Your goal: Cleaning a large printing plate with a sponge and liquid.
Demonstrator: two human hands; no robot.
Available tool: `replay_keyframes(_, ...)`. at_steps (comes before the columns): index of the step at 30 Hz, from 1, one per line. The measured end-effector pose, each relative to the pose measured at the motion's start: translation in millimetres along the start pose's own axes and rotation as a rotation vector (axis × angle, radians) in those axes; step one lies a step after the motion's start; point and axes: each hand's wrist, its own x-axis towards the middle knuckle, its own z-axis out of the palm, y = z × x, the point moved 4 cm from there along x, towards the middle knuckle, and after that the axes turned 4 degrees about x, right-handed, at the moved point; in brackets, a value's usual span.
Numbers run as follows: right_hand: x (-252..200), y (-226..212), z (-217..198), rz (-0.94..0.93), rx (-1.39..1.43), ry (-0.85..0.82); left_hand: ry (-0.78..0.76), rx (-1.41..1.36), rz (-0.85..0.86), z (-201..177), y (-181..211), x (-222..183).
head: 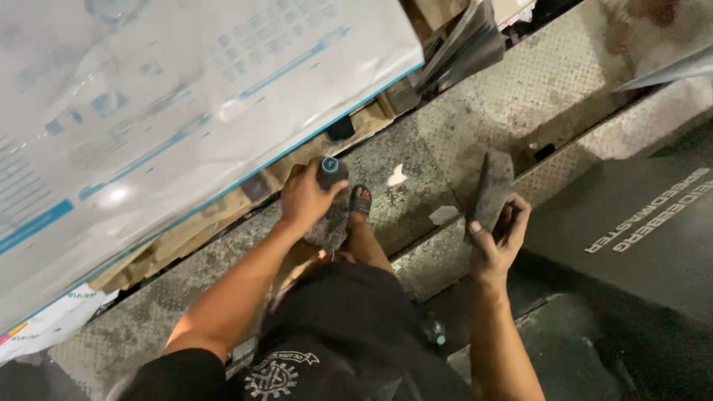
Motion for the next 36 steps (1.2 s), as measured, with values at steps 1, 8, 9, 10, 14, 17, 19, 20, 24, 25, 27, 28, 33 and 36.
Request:
replay_keyframes(1, 1.0, 14.3, -16.8, 0.045, -0.026, 0.023, -0.032, 0.063, -0.134, 34.0, -13.2, 22.9)
replay_keyframes(8, -8.9, 58.6, -79.9, 0.223, -0.265, 0.1, 0.166, -0.031, -0.223, 211.7, -70.3, 115.3)
replay_keyframes(9, -13.9, 65.0, -86.7, 0.234, -0.272, 0.098, 0.158, -0.033, -0.233, 231.1, -76.9, 124.0)
replay_keyframes(10, -16.7, 76.0, -92.6, 0.272, -0.278, 0.135, -0.005, -0.001, -0.392, 253.8, -92.0, 137.0)
replay_keyframes(14, -21.4, 100.9, -103.9, 0.369, -0.282, 0.154, -0.056, 0.004, -0.496, 310.4, -121.6, 161.7)
replay_keyframes(17, -12.9, 94.7, -85.9, 0.359, -0.281, 0.128, 0.103, -0.037, -0.411, 353.0, -141.2, 181.2)
replay_keyframes(19, -6.4, 96.2, -77.8, 0.376, -0.274, 0.116, 0.209, -0.06, -0.354, 401.6, -184.8, 165.1)
replay_keyframes(20, -2.1, 97.9, -72.4, 0.387, -0.263, 0.099, 0.268, -0.07, -0.326, 434.3, -195.0, 177.1)
replay_keyframes(24, 17.3, 104.1, -52.2, 0.466, -0.105, 0.074, 0.196, -0.02, -0.443, 378.0, -141.3, 173.8)
replay_keyframes(25, 25.7, 99.1, -43.0, 0.394, -0.14, 0.017, 0.179, -0.03, -0.451, 373.8, -136.8, 174.3)
replay_keyframes(27, 35.2, 91.9, -30.4, 0.322, -0.181, -0.043, 0.162, -0.044, -0.463, 368.1, -128.3, 170.6)
replay_keyframes(28, 37.8, 90.5, -25.9, 0.32, -0.128, -0.061, 0.146, -0.034, -0.451, 366.3, -124.1, 169.0)
replay_keyframes(33, 42.9, 89.4, -9.9, 0.321, -0.148, -0.107, 0.134, -0.003, -0.437, 334.0, -106.8, 161.5)
replay_keyframes(36, 49.8, 85.9, 3.8, 0.394, 0.244, -0.053, 0.169, 0.025, -0.455, 282.5, -95.2, 139.0)
